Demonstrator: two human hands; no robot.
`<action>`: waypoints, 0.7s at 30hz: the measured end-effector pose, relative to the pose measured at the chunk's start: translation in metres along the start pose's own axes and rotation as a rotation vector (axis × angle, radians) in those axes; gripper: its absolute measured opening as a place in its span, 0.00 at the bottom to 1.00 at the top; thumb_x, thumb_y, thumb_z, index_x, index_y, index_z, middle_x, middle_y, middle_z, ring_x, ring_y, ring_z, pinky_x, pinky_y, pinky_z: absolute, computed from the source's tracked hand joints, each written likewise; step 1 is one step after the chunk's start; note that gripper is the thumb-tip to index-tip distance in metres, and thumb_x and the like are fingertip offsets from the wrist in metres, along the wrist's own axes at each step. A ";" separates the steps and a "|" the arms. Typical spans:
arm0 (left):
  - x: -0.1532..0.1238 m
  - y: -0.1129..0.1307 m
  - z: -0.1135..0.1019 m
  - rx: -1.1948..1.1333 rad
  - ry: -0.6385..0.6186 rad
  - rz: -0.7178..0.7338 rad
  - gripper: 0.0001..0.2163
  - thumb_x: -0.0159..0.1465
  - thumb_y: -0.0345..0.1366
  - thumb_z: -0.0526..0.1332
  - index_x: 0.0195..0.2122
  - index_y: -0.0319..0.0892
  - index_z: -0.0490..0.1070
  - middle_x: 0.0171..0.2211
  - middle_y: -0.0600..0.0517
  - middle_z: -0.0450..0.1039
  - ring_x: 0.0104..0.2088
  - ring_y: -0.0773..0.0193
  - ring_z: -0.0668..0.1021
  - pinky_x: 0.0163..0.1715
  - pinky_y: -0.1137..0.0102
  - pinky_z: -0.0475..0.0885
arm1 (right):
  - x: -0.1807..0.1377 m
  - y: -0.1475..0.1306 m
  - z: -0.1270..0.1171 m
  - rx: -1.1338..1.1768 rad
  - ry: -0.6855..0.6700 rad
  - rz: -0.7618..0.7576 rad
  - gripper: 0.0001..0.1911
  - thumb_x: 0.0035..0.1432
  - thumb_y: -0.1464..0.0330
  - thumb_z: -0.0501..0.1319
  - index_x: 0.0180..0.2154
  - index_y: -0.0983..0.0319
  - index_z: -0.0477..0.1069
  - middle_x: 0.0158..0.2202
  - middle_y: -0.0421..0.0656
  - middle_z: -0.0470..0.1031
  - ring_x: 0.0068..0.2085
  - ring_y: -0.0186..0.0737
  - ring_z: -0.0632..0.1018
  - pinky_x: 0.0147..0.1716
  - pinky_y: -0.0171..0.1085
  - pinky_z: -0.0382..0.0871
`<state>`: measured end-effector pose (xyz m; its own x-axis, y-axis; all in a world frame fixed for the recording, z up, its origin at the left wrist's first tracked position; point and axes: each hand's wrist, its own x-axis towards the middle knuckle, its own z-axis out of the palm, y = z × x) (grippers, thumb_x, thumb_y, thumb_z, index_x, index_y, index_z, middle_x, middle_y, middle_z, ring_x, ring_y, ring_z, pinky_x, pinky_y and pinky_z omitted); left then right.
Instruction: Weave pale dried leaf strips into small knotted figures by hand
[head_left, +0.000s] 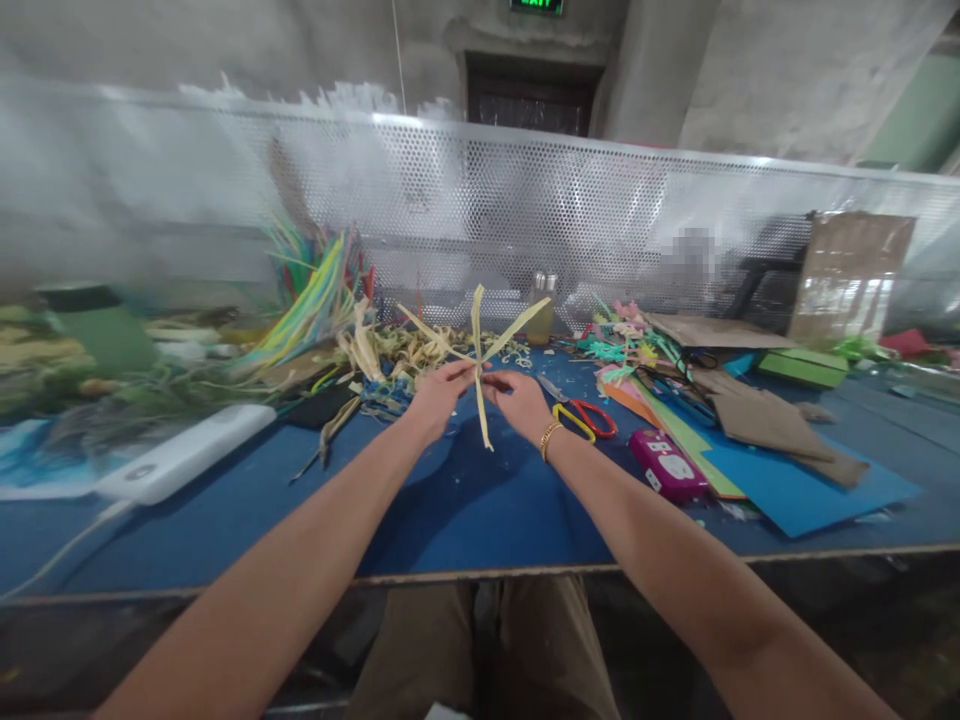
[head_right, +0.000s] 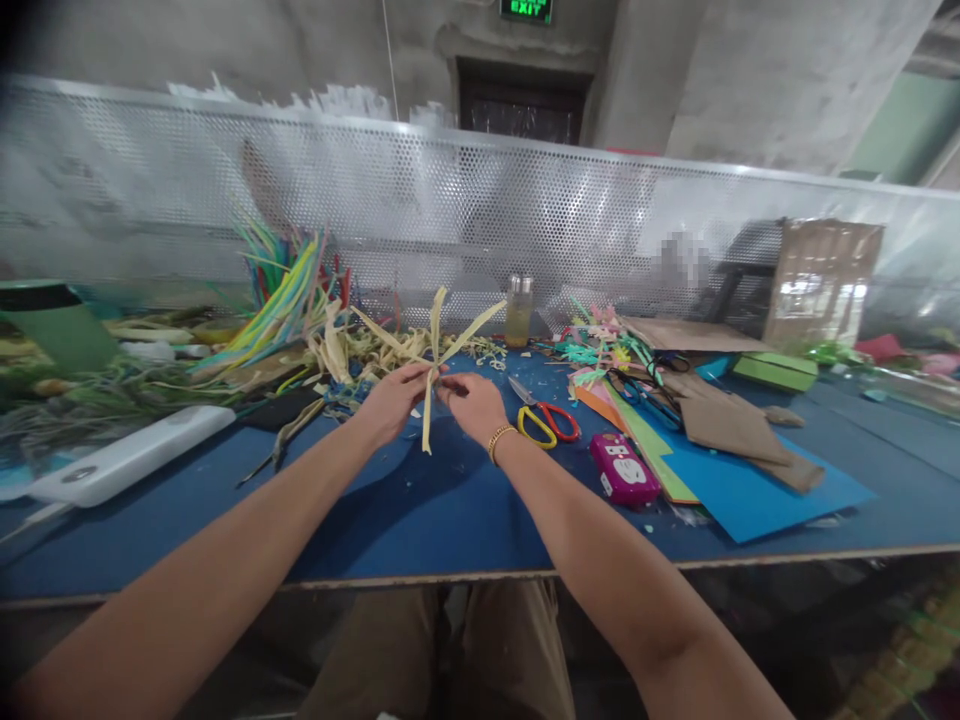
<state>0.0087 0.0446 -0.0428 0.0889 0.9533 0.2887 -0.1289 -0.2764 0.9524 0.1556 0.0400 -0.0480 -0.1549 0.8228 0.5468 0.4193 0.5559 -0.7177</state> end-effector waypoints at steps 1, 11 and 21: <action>0.000 -0.001 0.000 -0.006 -0.016 0.003 0.18 0.49 0.48 0.68 0.37 0.43 0.79 0.34 0.49 0.77 0.36 0.61 0.75 0.40 0.67 0.67 | -0.001 -0.001 0.001 0.013 -0.011 0.003 0.08 0.52 0.66 0.61 0.34 0.61 0.77 0.35 0.43 0.78 0.35 0.37 0.76 0.39 0.35 0.69; -0.006 0.003 0.003 0.120 0.037 -0.039 0.15 0.50 0.41 0.67 0.38 0.44 0.78 0.37 0.50 0.77 0.36 0.62 0.74 0.37 0.67 0.66 | 0.000 0.004 -0.007 -0.236 0.062 -0.052 0.10 0.57 0.65 0.58 0.34 0.60 0.77 0.34 0.41 0.78 0.36 0.37 0.76 0.38 0.34 0.66; -0.009 0.004 0.003 0.120 0.088 -0.073 0.14 0.51 0.47 0.63 0.29 0.41 0.77 0.38 0.47 0.77 0.40 0.58 0.74 0.35 0.69 0.64 | 0.001 0.002 -0.022 -0.692 0.124 -0.094 0.12 0.61 0.62 0.56 0.39 0.56 0.77 0.38 0.45 0.77 0.42 0.42 0.71 0.43 0.40 0.59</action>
<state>0.0102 0.0348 -0.0409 0.0065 0.9769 0.2135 -0.0056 -0.2135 0.9769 0.1753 0.0395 -0.0391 -0.1323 0.7326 0.6677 0.8875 0.3874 -0.2493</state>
